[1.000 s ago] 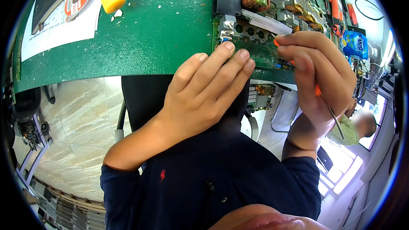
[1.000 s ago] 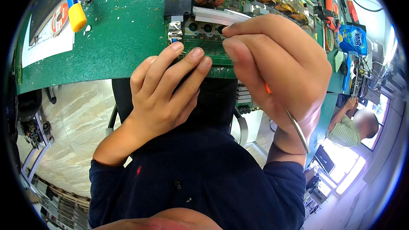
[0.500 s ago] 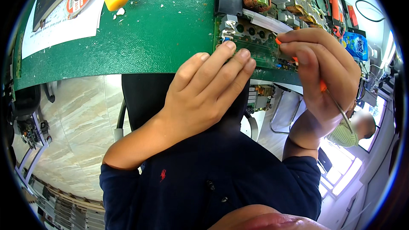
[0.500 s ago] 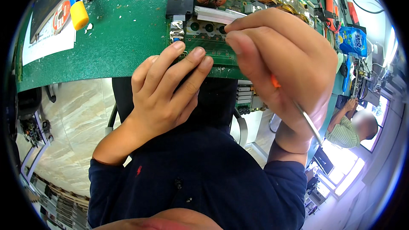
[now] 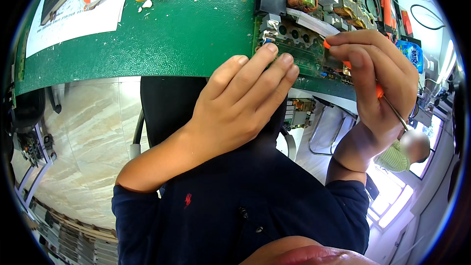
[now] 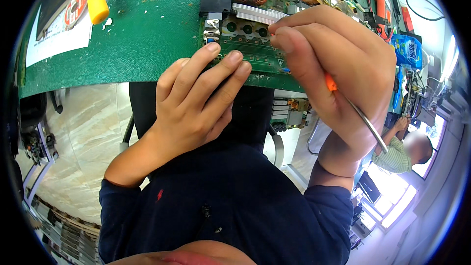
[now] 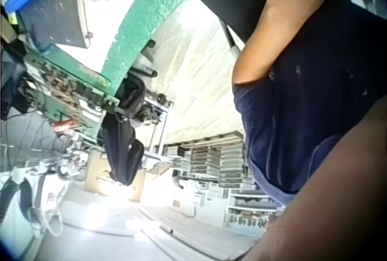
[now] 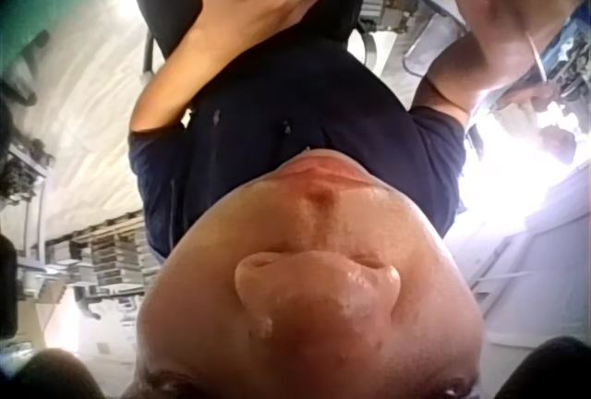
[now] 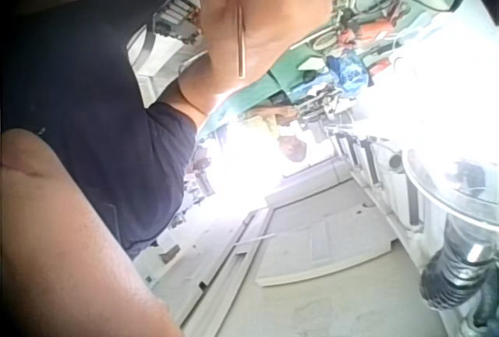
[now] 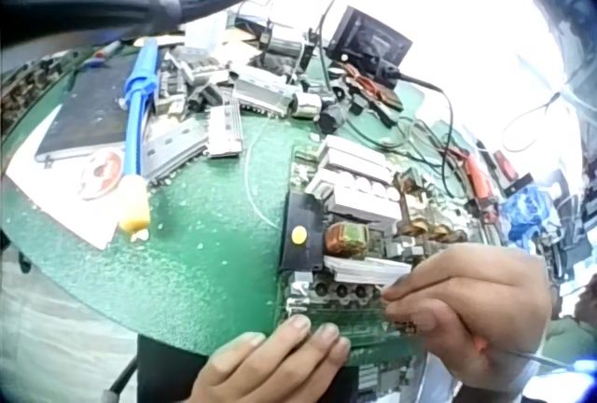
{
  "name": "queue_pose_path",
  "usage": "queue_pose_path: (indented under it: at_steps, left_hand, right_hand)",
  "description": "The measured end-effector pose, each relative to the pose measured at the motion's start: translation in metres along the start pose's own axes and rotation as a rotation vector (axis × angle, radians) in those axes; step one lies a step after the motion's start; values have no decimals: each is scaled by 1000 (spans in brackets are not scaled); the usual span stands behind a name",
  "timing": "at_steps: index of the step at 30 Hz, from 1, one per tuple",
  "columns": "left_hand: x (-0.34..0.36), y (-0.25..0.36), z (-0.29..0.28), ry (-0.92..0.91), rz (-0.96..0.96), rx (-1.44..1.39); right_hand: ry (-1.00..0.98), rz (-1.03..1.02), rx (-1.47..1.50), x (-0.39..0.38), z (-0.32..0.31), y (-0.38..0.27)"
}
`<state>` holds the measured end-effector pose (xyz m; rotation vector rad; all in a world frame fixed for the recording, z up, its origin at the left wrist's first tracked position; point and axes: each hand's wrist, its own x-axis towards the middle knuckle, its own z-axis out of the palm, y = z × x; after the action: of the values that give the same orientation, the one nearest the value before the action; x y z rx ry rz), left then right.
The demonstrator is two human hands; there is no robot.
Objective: The person solders components on a circuit board and then uses a screwdriver to work on internal parts of an electronic device.
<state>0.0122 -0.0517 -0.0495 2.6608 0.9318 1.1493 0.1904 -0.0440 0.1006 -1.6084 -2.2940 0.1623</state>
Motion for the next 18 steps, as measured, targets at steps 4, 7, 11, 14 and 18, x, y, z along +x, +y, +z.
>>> queue_pose_path:
  at_steps: [4,7,11,14,18]
  left_hand:
    - [0,0,1,2,-1,0]
    - [0,0,0,-4,-9,-3]
    - [0,0,0,-1,-12,-11]
    - [-1,1,-1,-11,-5,-29]
    - [1,-4,0,-2,14,-6]
  right_hand:
    - [25,6,26,0,2,0]
    - [32,-4,32,1,3,1]
    - [42,-39,39,3,1,6]
    - [6,-12,131,4,-14,23]
    - [18,73,143,14,-17,21]
